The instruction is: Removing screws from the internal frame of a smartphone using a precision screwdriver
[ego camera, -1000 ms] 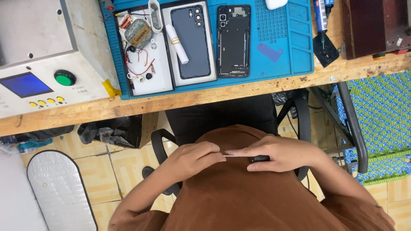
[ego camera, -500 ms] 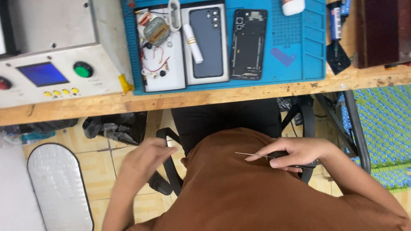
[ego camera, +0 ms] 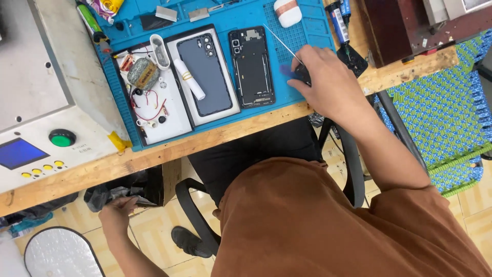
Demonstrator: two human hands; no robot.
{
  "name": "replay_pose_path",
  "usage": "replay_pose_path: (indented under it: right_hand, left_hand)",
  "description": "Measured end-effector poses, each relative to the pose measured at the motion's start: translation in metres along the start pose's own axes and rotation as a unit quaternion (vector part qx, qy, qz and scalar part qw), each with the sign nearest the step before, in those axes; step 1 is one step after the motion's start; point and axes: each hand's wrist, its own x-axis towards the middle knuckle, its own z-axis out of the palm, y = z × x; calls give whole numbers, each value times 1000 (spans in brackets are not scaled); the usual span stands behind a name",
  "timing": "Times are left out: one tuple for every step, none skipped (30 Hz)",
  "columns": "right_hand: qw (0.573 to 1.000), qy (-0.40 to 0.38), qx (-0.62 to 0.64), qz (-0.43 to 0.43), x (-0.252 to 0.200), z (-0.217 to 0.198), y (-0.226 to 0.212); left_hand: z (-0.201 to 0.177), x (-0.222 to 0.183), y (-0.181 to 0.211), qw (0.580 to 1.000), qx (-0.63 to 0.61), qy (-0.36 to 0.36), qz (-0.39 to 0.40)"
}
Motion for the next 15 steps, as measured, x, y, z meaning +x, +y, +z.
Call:
replay_pose_path:
  right_hand:
    - [1000, 0, -10, 3, 1, 0, -1]
    - [1000, 2, -12, 3, 4, 1, 2]
    - [1000, 18, -19, -15, 4, 3, 4]
    - [998, 35, -27, -33, 5, 5, 6]
    - [999, 35, -28, -30, 5, 4, 5]
    - [999, 29, -34, -27, 4, 3, 4]
    - [999, 24, -42, -25, 5, 1, 3]
    - [999, 24, -43, -23, 8, 0, 2]
    - [998, 14, -51, -18, 9, 0, 1]
    - [998, 3, -59, -13, 10, 0, 0]
    - [998, 3, -59, -10, 11, -1, 0]
    - [998, -1, -61, -16, 12, -1, -1]
    - [998, -5, -64, -24, 14, -2, -2]
    - [998, -5, -64, -23, 17, -6, -2]
    - [998, -33, -58, -10, 19, -9, -2]
  left_hand:
    - [6, 14, -16, 999, -1, 4, -33]
    - [11, 23, -27, 999, -3, 4, -32]
    - [15, 32, -40, 999, -21, 4, -41]
    - [19, 41, -52, 998, -40, 3, -51]
    - [25, 61, -71, 998, -39, 1, -49]
    - [31, 80, -90, 991, 123, -9, -56]
    - [38, 98, -109, 958, 279, -17, -60]
    - [38, 102, -108, 958, 279, -18, -59]
    - [37, 104, -108, 962, 254, -18, -93]
    - [35, 106, -108, 965, 229, -18, -127]
    - [33, 110, -107, 965, 230, -19, -126]
    - [31, 113, -105, 966, 228, -4, -119]
    - [29, 115, -105, 968, 225, 13, -114]
    - [32, 122, -115, 968, 225, 13, -114]
    - [34, 129, -125, 982, 148, 84, -77]
